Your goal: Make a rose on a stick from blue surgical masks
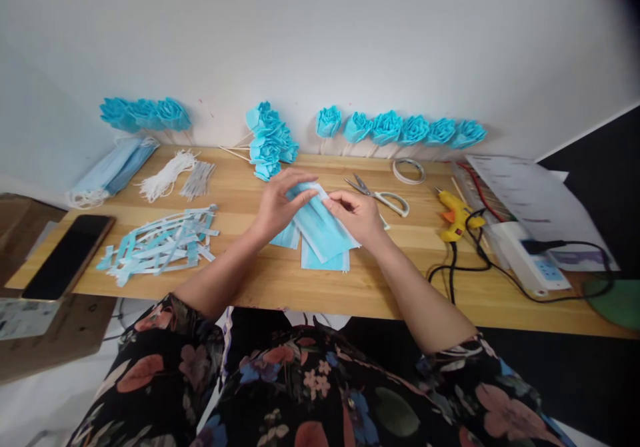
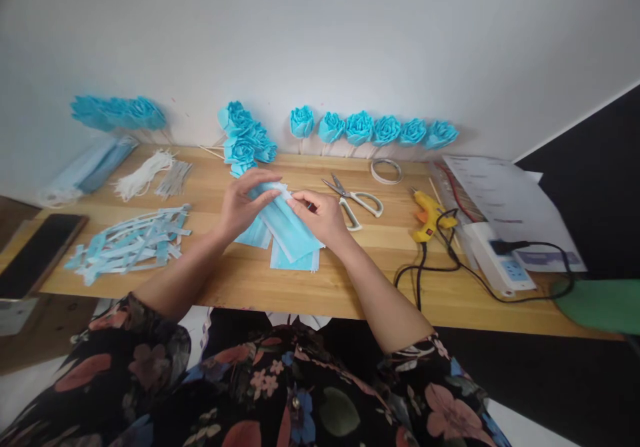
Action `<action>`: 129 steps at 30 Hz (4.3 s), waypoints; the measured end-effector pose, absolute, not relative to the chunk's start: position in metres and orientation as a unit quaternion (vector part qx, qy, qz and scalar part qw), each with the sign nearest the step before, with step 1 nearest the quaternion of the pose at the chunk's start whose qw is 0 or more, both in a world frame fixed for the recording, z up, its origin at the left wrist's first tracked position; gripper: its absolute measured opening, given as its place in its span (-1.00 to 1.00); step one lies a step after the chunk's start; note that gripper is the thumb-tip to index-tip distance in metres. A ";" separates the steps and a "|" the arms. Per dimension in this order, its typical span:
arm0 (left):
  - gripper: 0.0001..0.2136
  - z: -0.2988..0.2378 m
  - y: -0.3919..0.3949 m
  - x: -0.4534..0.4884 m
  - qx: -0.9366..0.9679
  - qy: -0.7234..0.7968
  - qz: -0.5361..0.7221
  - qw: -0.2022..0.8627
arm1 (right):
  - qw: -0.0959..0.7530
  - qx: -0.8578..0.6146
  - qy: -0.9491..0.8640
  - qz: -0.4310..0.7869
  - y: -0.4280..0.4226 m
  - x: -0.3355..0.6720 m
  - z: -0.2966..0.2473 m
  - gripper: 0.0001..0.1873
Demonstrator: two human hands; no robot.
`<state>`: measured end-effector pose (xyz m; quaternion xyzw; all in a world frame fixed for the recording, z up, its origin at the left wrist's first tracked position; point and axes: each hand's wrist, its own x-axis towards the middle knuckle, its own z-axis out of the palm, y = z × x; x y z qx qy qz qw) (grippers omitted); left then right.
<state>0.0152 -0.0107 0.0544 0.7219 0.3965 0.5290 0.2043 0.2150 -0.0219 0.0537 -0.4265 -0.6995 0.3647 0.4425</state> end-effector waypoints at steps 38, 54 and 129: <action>-0.61 0.048 -0.015 0.025 0.652 0.404 0.513 0.386 | 0.458 -0.398 -0.750 0.263 -0.021 0.217 0.051 -0.78; -0.63 0.055 -0.014 0.020 0.610 0.424 0.493 0.453 | 0.438 -0.400 -0.753 0.285 -0.020 0.220 0.054 -0.78; -0.68 0.126 0.076 -0.200 0.564 0.809 -0.108 0.124 | 0.435 -0.428 -0.742 0.277 -0.014 0.224 0.059 -0.76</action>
